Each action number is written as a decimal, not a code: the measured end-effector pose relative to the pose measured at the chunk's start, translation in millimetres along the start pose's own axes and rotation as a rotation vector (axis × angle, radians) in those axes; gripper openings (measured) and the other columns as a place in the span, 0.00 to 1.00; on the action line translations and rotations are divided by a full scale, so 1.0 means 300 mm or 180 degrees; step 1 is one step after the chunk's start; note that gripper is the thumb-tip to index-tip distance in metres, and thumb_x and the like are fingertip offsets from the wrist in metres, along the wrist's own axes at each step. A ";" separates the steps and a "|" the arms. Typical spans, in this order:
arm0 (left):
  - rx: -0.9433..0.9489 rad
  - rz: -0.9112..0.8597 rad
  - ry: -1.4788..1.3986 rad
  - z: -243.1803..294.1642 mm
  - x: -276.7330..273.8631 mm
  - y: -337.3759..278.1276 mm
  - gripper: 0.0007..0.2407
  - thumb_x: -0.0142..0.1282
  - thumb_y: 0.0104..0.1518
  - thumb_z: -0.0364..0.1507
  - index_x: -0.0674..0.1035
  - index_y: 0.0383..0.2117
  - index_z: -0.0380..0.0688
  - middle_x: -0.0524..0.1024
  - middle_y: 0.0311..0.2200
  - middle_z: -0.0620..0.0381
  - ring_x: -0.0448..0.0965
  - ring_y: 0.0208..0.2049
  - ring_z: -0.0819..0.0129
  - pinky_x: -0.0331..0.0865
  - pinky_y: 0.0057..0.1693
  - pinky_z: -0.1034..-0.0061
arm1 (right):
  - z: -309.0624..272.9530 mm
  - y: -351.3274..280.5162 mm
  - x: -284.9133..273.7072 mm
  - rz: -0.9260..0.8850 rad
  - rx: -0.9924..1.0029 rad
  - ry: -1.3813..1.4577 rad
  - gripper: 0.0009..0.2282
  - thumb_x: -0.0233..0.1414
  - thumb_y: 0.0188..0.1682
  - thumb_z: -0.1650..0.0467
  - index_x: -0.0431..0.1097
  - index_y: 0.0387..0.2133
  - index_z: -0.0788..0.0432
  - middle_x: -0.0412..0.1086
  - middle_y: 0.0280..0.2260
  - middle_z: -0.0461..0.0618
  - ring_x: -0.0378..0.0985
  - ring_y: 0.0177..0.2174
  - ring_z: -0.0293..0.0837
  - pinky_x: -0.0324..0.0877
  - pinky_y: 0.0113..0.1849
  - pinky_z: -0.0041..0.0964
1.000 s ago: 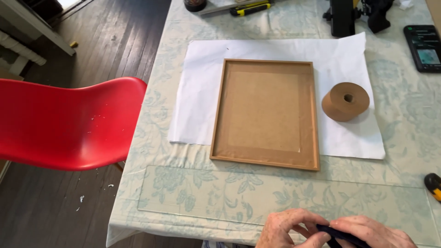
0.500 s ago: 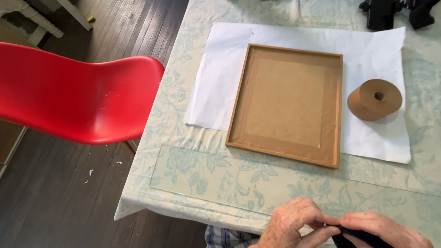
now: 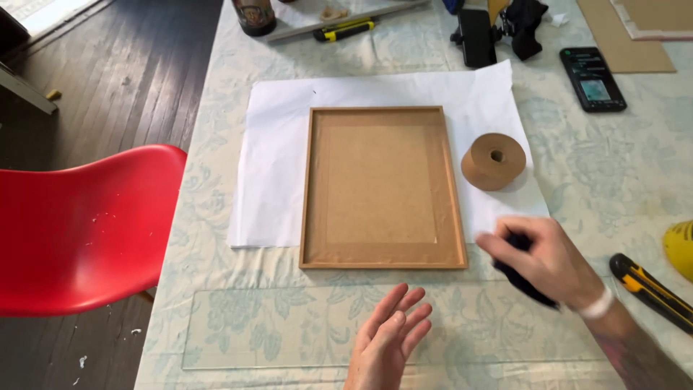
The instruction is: Applying adhesive tape to the back of a wooden frame using a brush, utility knife, and cloth.
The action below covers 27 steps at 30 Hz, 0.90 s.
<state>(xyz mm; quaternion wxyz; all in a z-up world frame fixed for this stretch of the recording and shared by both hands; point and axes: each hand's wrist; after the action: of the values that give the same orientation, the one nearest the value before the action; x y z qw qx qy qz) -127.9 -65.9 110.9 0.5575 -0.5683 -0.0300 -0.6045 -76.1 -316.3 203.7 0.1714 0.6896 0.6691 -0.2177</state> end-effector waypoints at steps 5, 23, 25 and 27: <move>-0.0160 0.0599 -0.1073 0.010 0.048 0.036 0.29 0.54 0.52 0.20 0.67 0.66 0.29 0.71 0.65 0.34 0.73 0.62 0.43 0.68 0.63 0.58 | -0.058 0.344 0.073 -0.0205 -0.0385 -0.0873 0.09 0.55 0.45 0.65 0.78 0.35 0.54 0.78 0.34 0.42 0.78 0.35 0.38 0.69 0.42 0.33; -0.0103 0.1232 -0.1472 -0.103 -0.021 0.289 0.37 0.57 0.45 0.08 0.66 0.68 0.39 0.72 0.63 0.42 0.77 0.59 0.53 0.72 0.55 0.64 | -0.096 0.916 0.234 0.0183 -0.0563 -0.2478 0.30 0.49 0.45 0.41 0.68 0.34 0.56 0.68 0.39 0.54 0.72 0.37 0.54 0.69 0.38 0.50; 0.0072 0.0965 -0.1526 -0.140 -0.048 0.323 0.40 0.55 0.43 0.04 0.65 0.69 0.42 0.69 0.68 0.44 0.71 0.66 0.52 0.74 0.51 0.64 | -0.241 0.800 0.148 0.0530 -0.1037 -0.2299 0.28 0.51 0.47 0.43 0.67 0.35 0.55 0.66 0.36 0.52 0.69 0.32 0.49 0.68 0.34 0.46; 0.1298 0.0073 -0.1109 -0.099 0.001 0.307 0.35 0.54 0.43 0.07 0.68 0.65 0.34 0.74 0.61 0.45 0.71 0.63 0.57 0.68 0.53 0.68 | -0.429 0.630 0.034 0.1490 -0.2092 -0.2331 0.23 0.56 0.53 0.48 0.73 0.43 0.54 0.69 0.42 0.51 0.78 0.36 0.52 0.70 0.32 0.51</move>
<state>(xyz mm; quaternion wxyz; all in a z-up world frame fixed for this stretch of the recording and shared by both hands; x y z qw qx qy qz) -81.9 -120.7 45.7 0.6537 -0.5400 -0.2402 -0.4726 121.7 -248.4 297.0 0.6437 0.6093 0.4270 -0.1790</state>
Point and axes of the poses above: each hand's wrist, its own y-axis towards the middle knuckle, its own x-axis out of the palm, z = x × y
